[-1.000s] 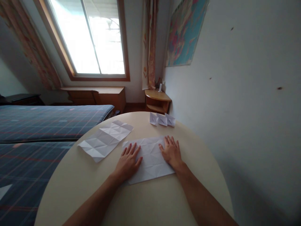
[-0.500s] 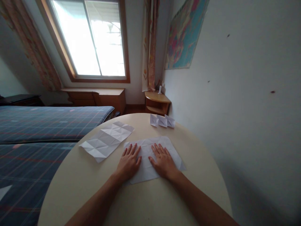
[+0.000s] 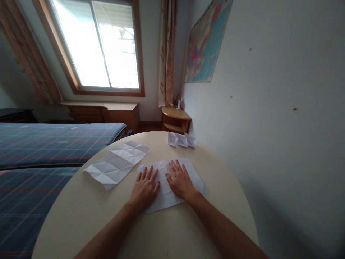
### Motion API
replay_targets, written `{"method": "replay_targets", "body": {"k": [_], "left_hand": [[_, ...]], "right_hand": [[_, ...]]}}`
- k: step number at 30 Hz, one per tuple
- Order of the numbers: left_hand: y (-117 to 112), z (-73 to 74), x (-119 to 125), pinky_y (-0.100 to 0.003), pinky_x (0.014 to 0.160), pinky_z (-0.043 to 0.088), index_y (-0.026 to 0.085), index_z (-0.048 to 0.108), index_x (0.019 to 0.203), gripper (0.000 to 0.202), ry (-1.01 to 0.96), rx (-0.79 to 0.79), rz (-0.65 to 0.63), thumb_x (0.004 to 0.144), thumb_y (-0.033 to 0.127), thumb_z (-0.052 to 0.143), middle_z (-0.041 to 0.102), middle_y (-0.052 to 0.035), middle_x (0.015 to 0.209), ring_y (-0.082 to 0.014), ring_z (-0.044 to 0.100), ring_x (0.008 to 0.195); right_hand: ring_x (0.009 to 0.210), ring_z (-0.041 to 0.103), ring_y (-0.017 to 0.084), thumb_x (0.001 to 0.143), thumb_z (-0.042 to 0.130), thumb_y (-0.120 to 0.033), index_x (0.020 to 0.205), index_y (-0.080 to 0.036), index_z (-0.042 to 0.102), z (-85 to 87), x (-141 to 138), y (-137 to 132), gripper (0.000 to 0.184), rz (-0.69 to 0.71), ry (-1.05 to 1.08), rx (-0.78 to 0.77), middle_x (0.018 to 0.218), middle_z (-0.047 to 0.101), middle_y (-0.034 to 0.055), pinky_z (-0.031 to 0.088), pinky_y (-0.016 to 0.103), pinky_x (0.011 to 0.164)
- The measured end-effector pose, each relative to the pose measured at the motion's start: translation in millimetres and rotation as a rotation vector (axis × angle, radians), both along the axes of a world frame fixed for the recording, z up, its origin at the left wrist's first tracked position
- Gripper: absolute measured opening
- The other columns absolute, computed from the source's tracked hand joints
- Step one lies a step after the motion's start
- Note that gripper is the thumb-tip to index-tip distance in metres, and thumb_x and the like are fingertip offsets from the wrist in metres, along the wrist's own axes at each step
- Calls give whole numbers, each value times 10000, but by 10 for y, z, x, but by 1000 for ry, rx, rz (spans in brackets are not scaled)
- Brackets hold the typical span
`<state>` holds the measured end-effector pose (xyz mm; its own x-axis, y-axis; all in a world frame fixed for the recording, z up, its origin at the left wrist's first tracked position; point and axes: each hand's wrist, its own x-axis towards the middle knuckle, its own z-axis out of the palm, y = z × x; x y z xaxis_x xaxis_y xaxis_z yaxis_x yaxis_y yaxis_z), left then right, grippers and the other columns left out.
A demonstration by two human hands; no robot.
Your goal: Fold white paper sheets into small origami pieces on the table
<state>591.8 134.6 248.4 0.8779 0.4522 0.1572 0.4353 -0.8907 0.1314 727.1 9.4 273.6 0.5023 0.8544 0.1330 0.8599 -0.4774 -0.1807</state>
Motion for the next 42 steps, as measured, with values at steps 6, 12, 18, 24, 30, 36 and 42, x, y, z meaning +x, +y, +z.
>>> {"method": "replay_targets", "body": {"k": [6,12,18,24,30,36,42], "left_hand": [[35,4,7,-485,1182,239,256,391,1483,539,-21,8,2,968,416,391,321,-69,1578,-309,233,1470],[138,7,38,-475,1164,259,170,395,1479,550,11,31,133,977,395,378,316,-158,1566,-320,255,1461],[149,-29,47,-459,1171,245,135,389,1479,563,-5,50,142,976,387,376,312,-188,1562,-308,261,1460],[142,-47,55,-470,1156,275,135,425,1457,548,-43,85,137,966,378,407,338,-201,1546,-325,298,1444],[146,-45,48,-507,1135,305,111,433,1449,563,-33,104,169,959,386,408,352,-206,1536,-348,317,1431],[60,27,26,-505,1192,223,123,469,1417,528,-172,143,60,907,257,445,409,-142,1521,-294,333,1433],[-37,13,14,-488,1172,290,150,450,1433,548,-142,56,29,893,240,457,398,-113,1532,-280,339,1432]], "right_hand": [[1488,144,239,1002,252,-425,1525,-190,308,-126,-7,368,576,95,131,-51,1610,224,59,105,448,1192],[1472,192,252,975,305,-485,1526,-142,304,-221,537,147,649,-205,67,-23,1601,250,69,111,411,1189],[1469,195,288,980,330,-434,1505,-17,299,-165,643,38,671,-381,-33,-25,1583,260,163,50,433,1193],[1482,167,264,985,268,-545,1532,-144,290,-181,92,92,678,-129,71,40,1604,223,112,89,440,1192],[1488,134,276,959,328,-564,1533,-168,293,-228,68,9,698,-123,127,-5,1609,218,75,60,455,1199],[1488,137,266,958,330,-550,1525,-132,304,-210,208,-7,705,-137,128,9,1604,229,78,67,456,1202],[1480,184,227,965,351,-470,1497,-129,367,-133,291,3,632,-55,146,27,1582,297,85,91,411,1205]]}}
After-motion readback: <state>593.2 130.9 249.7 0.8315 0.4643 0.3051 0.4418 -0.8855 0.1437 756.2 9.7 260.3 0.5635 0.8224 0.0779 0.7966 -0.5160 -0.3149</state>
